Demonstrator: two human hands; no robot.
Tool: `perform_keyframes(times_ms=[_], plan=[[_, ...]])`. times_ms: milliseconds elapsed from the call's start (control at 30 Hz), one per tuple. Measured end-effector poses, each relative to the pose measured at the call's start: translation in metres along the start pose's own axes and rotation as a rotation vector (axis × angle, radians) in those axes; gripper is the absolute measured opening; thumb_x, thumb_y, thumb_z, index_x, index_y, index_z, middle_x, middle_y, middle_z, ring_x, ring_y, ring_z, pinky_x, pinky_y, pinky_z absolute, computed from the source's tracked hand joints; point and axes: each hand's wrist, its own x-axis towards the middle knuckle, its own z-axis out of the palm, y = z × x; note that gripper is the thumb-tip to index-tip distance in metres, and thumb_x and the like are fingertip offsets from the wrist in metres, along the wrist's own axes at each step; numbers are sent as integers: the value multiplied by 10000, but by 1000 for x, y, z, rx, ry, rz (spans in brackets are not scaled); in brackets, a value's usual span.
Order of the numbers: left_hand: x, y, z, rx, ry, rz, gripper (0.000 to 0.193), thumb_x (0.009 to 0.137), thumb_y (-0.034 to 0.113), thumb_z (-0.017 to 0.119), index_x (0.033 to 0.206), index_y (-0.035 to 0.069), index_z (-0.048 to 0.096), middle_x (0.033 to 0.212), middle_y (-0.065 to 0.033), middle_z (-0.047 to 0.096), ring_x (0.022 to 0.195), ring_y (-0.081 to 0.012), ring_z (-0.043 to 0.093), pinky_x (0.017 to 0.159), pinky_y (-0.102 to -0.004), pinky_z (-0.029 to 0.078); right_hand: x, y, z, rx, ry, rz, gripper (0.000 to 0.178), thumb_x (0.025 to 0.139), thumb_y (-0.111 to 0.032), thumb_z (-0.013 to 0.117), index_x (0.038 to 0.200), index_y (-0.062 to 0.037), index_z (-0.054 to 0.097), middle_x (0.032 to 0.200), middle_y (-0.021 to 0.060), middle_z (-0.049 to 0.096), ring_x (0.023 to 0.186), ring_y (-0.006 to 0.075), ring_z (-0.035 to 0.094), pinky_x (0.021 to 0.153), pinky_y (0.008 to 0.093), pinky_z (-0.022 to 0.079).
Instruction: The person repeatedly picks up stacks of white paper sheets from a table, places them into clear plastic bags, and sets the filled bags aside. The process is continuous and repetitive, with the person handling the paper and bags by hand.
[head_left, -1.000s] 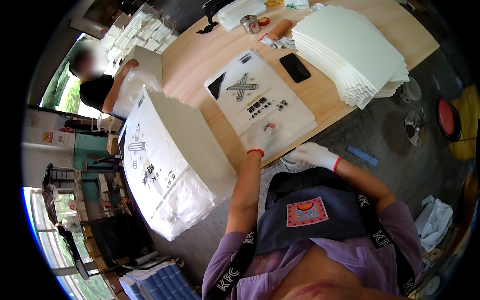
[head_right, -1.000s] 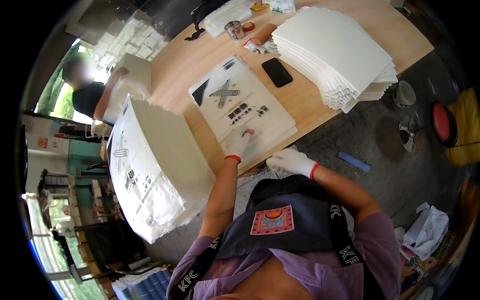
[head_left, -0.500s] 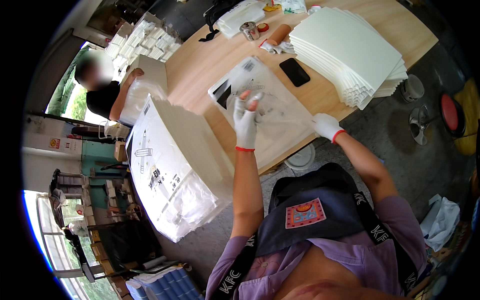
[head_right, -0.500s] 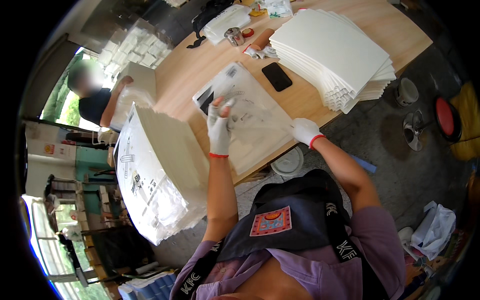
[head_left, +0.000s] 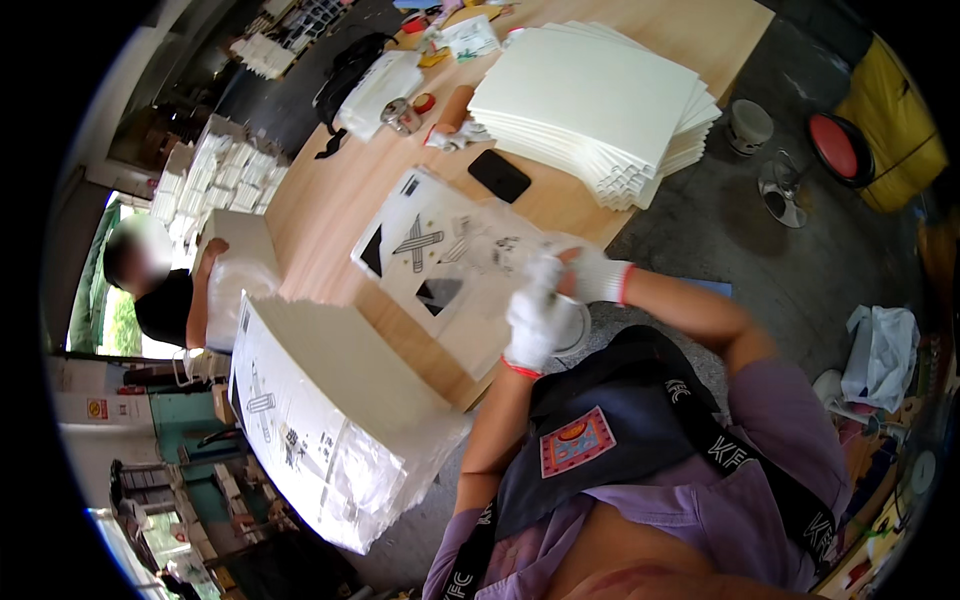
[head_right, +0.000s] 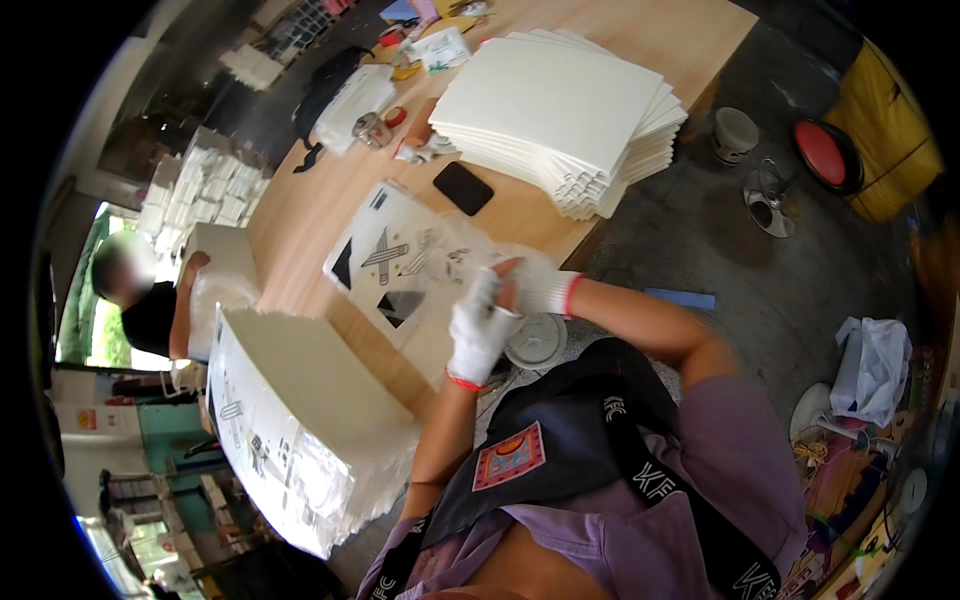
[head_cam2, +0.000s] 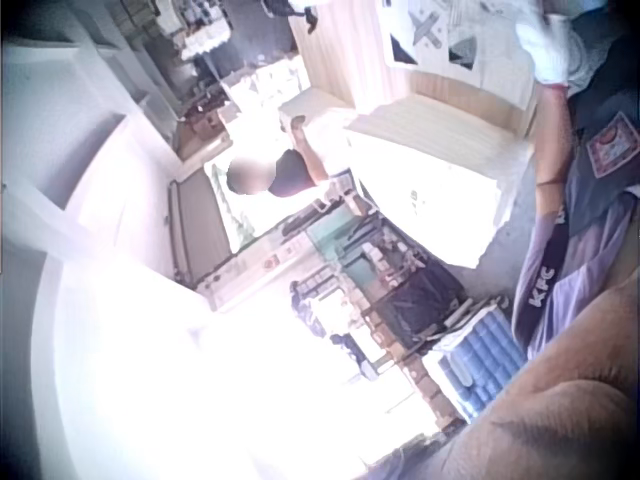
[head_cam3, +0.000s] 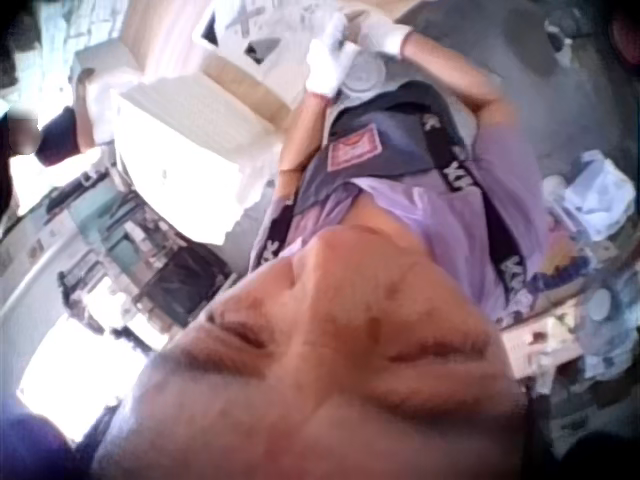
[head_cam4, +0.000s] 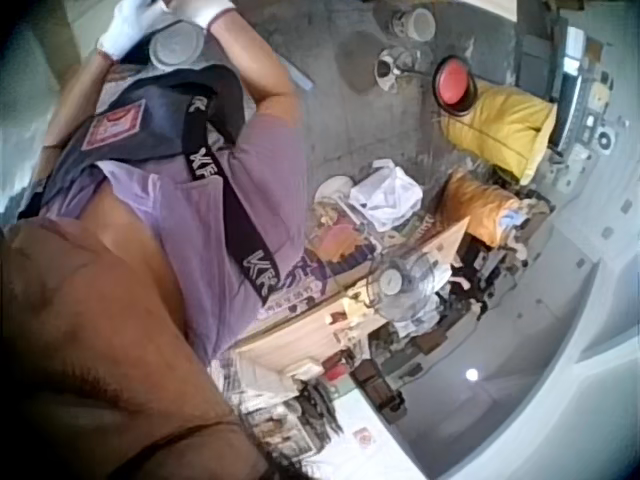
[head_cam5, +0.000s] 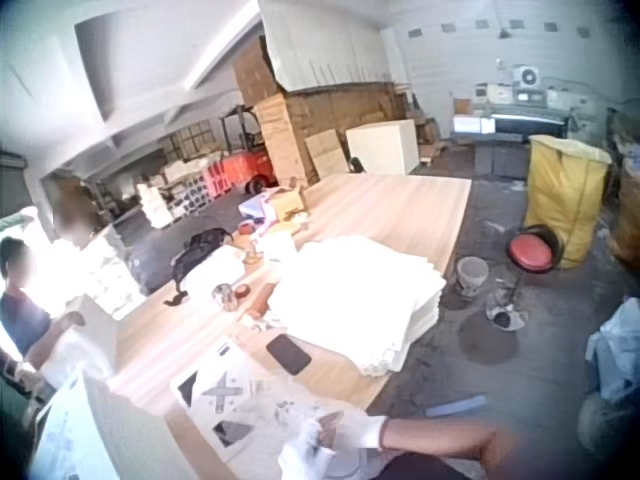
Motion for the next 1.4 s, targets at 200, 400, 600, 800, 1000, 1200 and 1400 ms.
perform_keyframes(times_ms=[200,400,600,800,1000,1200,1400], plan=[[2,-59,-5,-397,167,-408,215,914,56,543,1120,34,603,849,-5,596,565,-54,475,526,-200,435,-61,-5,-159,-926,576,-118,262,776,-242,614,1001,-107,615,1074,81,574,981,262,552,820,379,457],[53,-83,23,-505,-56,-274,324,926,128,552,1223,4,513,1119,-97,624,681,-96,569,590,-234,468,-55,39,-208,-950,481,-385,192,807,-249,590,958,-135,621,893,14,620,847,186,586,752,332,471],[77,-66,39,-1309,17,-738,326,940,187,486,1202,-5,515,1089,-124,587,952,-183,589,765,-312,506,-65,-68,-164,-973,200,-423,282,789,-332,647,947,-97,642,925,36,665,825,225,627,711,357,487],[31,-60,-42,-787,65,-711,463,805,10,416,1262,-51,459,1034,-152,627,900,-239,633,784,-343,532,-97,-46,-142,-387,786,91,328,892,-319,601,1101,-66,609,1196,180,568,1103,283,558,943,387,441],[1,-19,-7,123,-188,-126,727,794,149,634,1409,-16,283,1255,-275,488,919,-325,640,813,-397,521,-62,-53,-86,790,493,88,386,887,-289,616,1105,28,595,1058,93,636,986,168,592,862,297,459],[-5,6,-21,-277,-219,-205,710,834,115,598,1459,74,262,1454,-183,331,773,-190,600,696,-294,513,-68,-48,-87,98,417,251,344,916,-328,547,1044,-16,617,838,194,630,748,325,621,668,366,487],[-2,-12,-131,-1099,367,-316,631,898,307,541,1443,81,317,1445,-102,389,736,-53,574,493,-209,444,-77,-94,-128,-539,208,-299,202,853,-267,580,858,-68,614,936,110,614,714,288,640,640,378,519]])
